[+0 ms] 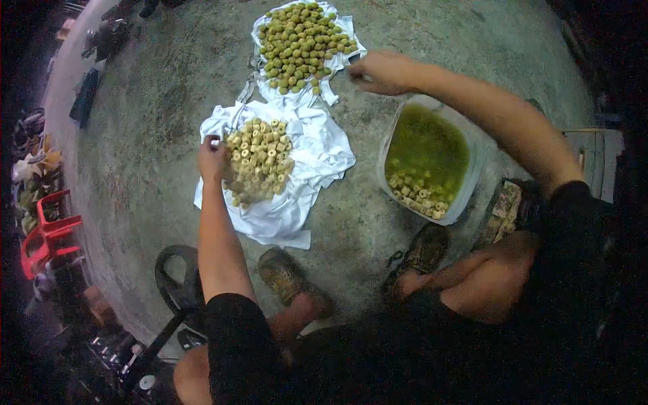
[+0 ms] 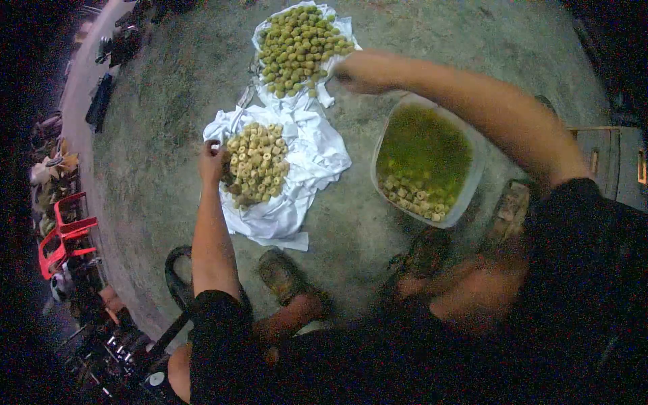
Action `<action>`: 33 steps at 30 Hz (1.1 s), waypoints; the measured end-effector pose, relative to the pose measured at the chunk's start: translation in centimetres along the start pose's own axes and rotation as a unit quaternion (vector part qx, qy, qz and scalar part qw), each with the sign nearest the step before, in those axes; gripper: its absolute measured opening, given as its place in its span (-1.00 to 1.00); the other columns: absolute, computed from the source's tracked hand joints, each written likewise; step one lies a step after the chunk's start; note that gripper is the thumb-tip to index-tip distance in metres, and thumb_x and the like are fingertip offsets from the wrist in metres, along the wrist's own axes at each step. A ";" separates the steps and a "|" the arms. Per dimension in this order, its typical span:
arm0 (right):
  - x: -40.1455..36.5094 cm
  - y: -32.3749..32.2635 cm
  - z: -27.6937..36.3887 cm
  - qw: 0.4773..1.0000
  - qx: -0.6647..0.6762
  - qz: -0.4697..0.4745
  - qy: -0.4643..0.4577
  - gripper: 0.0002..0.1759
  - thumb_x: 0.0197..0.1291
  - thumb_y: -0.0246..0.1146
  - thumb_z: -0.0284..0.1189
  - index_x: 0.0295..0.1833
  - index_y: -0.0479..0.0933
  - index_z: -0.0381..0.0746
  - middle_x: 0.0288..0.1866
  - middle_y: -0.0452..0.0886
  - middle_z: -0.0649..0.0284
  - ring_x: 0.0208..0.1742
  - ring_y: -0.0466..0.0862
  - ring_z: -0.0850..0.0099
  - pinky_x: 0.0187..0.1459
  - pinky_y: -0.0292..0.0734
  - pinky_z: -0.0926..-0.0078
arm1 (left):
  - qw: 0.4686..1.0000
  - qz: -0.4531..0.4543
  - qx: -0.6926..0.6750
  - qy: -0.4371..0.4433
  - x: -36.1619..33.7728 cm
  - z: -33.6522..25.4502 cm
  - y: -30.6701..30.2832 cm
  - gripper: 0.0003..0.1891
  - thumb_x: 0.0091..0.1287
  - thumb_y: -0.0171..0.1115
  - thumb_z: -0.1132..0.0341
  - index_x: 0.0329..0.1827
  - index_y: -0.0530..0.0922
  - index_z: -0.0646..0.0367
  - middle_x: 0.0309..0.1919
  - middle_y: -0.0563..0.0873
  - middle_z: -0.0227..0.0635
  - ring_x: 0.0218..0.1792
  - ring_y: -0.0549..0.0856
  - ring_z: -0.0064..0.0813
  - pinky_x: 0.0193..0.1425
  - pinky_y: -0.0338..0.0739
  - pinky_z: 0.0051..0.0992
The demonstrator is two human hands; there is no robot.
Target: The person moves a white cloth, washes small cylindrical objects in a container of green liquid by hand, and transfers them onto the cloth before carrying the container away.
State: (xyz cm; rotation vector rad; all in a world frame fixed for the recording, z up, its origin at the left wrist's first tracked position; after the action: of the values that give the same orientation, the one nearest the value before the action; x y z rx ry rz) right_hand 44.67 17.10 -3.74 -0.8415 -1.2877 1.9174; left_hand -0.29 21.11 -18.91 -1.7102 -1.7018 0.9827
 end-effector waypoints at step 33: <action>-25.2 21.3 3.6 0.923 0.164 -0.045 0.346 -0.29 0.37 0.04 0.12 0.54 0.28 0.09 0.63 0.05 -0.06 0.49 0.23 -0.24 0.46 0.06 -0.29 | 0.949 0.053 0.149 0.272 -10.7 -23.3 4.5 -0.80 0.30 0.32 0.35 -0.04 0.64 0.15 -0.03 0.62 -0.11 0.00 0.61 -0.02 0.08 0.52 -0.15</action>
State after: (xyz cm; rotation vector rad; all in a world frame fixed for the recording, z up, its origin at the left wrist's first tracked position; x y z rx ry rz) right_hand 52.30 -11.30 -19.06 -1.1173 -0.5490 1.4870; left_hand 21.58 13.03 -7.22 -1.6789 -1.0595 0.6806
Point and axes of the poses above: each hand's wrist, its own x-axis towards the middle knuckle, its own y-axis out of the palm, z = x × y, the point moved 8 cm from there along x, towards the middle knuckle
